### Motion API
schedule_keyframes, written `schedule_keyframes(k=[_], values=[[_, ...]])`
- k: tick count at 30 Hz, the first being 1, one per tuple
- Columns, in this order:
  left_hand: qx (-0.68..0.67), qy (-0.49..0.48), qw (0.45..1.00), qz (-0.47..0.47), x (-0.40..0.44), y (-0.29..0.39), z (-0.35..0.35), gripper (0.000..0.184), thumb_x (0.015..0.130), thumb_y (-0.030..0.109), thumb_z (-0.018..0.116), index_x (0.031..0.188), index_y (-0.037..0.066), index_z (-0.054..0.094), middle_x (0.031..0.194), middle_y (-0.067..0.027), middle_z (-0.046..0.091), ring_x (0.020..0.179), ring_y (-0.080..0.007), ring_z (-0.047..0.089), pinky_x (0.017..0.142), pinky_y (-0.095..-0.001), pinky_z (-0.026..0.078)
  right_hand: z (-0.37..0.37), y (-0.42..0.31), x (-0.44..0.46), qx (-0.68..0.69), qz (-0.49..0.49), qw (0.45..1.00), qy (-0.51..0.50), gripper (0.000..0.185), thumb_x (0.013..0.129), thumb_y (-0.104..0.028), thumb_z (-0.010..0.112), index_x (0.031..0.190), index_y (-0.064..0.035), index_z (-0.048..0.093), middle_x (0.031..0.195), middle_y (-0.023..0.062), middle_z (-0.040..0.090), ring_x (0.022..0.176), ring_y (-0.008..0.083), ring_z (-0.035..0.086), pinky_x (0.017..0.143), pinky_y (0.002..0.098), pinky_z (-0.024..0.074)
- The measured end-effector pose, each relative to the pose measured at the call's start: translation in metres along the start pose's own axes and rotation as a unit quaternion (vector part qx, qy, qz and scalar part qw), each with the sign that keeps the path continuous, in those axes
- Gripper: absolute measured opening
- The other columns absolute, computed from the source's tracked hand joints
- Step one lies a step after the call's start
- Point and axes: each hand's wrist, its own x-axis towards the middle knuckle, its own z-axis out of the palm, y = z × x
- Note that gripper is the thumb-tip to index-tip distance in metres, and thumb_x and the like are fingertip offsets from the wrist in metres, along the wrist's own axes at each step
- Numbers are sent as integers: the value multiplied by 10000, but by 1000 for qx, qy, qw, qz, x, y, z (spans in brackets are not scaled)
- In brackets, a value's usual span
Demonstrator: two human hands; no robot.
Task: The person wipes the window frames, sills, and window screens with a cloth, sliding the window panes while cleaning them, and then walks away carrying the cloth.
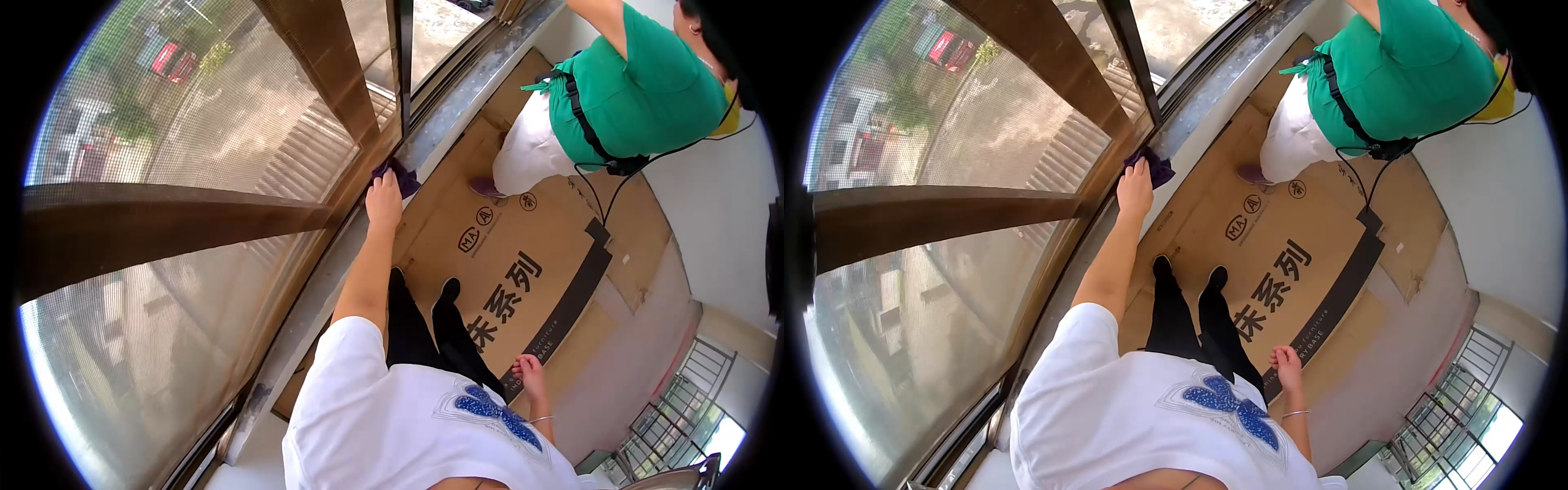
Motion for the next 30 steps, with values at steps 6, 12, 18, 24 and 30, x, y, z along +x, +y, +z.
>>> schedule_keyframes(k=[6, 12, 18, 24, 30], values=[[-81, -11, 979, -187, -143, -42, 5, 378, 820, 96, 535, 1190, 19, 545, 1213, -92, 549, 1014, -298, 545, 844, -389, 483, -8, -10, 17, -43, -54, 996, -60, 150, 964, -162, 498, 985, -39, 582, 826, 32, 610, 701, 97, 575, 628, 216, 467], [-348, 43, 748, -563, -263, -75, -19, 293, 896, 127, 485, 1154, 10, 558, 1132, -186, 603, 998, -353, 585, 857, -401, 464, -3, -59, 72, -182, -129, 965, -138, 170, 965, -180, 496, 1009, -43, 586, 825, 39, 608, 687, 99, 577, 618, 217, 468], [-629, 244, 270, -687, -364, -90, -32, 321, 966, 187, 412, 1256, 100, 520, 1161, -95, 592, 980, -238, 607, 803, -376, 510, 31, -111, 109, -253, -190, 931, -180, 171, 971, -191, 491, 1023, -64, 591, 838, -1, 593, 728, 70, 555, 648, 204, 449], [-578, 392, 226, -679, -473, -173, -7, 386, 954, 55, 365, 1323, 137, 444, 1160, -81, 573, 937, -235, 605, 675, -386, 539, 66, -119, 79, -287, -195, 919, -186, 162, 973, -175, 483, 1025, -65, 590, 835, -4, 587, 724, 66, 550, 647, 199, 446], [-505, 348, 289, -735, -536, -277, 10, 594, 881, -16, 347, 1454, 116, 259, 1290, -113, 486, 987, -246, 579, 707, -369, 529, 103, -96, 54, -328, -181, 909, -181, 160, 967, -170, 491, 1028, -59, 589, 846, 2, 591, 728, 75, 552, 661, 200, 452]])
